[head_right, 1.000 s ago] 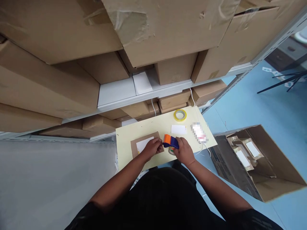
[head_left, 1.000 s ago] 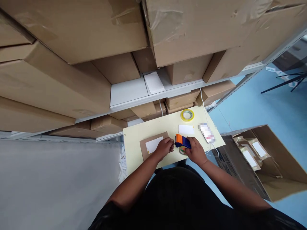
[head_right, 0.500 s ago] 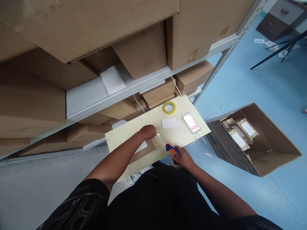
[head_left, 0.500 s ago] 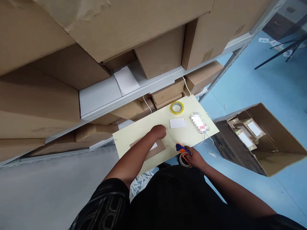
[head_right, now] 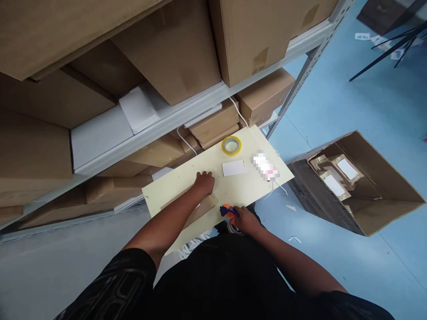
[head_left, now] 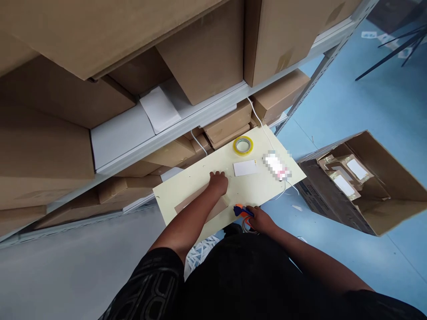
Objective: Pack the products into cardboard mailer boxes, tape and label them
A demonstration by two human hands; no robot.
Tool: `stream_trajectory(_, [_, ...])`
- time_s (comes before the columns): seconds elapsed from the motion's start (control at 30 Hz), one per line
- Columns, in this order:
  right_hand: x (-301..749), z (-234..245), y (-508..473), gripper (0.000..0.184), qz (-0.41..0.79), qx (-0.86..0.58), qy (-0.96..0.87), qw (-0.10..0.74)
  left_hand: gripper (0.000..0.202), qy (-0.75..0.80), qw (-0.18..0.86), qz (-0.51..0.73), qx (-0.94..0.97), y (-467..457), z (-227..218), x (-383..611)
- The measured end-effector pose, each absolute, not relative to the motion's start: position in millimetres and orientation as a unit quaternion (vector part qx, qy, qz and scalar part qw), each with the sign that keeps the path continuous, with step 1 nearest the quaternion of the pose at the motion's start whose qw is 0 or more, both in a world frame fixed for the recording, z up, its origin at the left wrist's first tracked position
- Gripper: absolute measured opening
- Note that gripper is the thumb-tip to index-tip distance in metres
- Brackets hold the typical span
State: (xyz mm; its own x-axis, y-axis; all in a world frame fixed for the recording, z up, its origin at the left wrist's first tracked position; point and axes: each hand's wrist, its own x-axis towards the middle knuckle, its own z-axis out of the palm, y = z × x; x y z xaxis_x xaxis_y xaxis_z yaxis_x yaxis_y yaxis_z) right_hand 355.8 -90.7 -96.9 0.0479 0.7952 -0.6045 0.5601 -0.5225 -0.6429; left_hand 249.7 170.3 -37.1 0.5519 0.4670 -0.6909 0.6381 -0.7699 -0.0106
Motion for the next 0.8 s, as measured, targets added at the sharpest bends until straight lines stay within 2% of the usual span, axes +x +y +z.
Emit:
stream_trajectory(0.07, [353,-97,-91,0.065,0.507,-0.712,-0.472,0.116,0.034,0.331,0.121,-0.301,0.886,174,-29,240])
stream_trajectory(0.23, [345,-103,-95,0.065,0.510,-0.712,-0.467,0.124,0.024,0.419,0.164,-0.044,0.892,170,-2,163])
stream_trajectory(0.33, [336,-109,-102,0.062,0.502,-0.717,-0.458,0.153,0.030,0.438,0.171,-0.046,0.881,147,7,90])
stream_trajectory(0.37, [331,-110,-105,0.061,0.499,-0.722,-0.449,0.166,0.035,0.429,0.179,-0.067,0.883,137,8,67])
stream_trajectory(0.57, [287,-104,-101,0.050,0.537,-0.713,-0.376,0.249,0.098,0.341,0.232,-0.147,0.899,95,3,-18])
stream_trajectory(0.67, [276,-93,-70,0.045,0.525,-0.736,-0.370,0.215,0.120,0.322,0.247,-0.154,0.901,78,0,-29])
stream_trajectory(0.73, [278,-86,-37,0.044,0.505,-0.755,-0.386,0.163,0.126,0.341,0.218,-0.142,0.903,63,-3,-27])
stream_trajectory(0.8, [283,-82,0,0.042,0.499,-0.753,-0.407,0.136,0.118,0.370,0.172,-0.119,0.905,47,-10,-16])
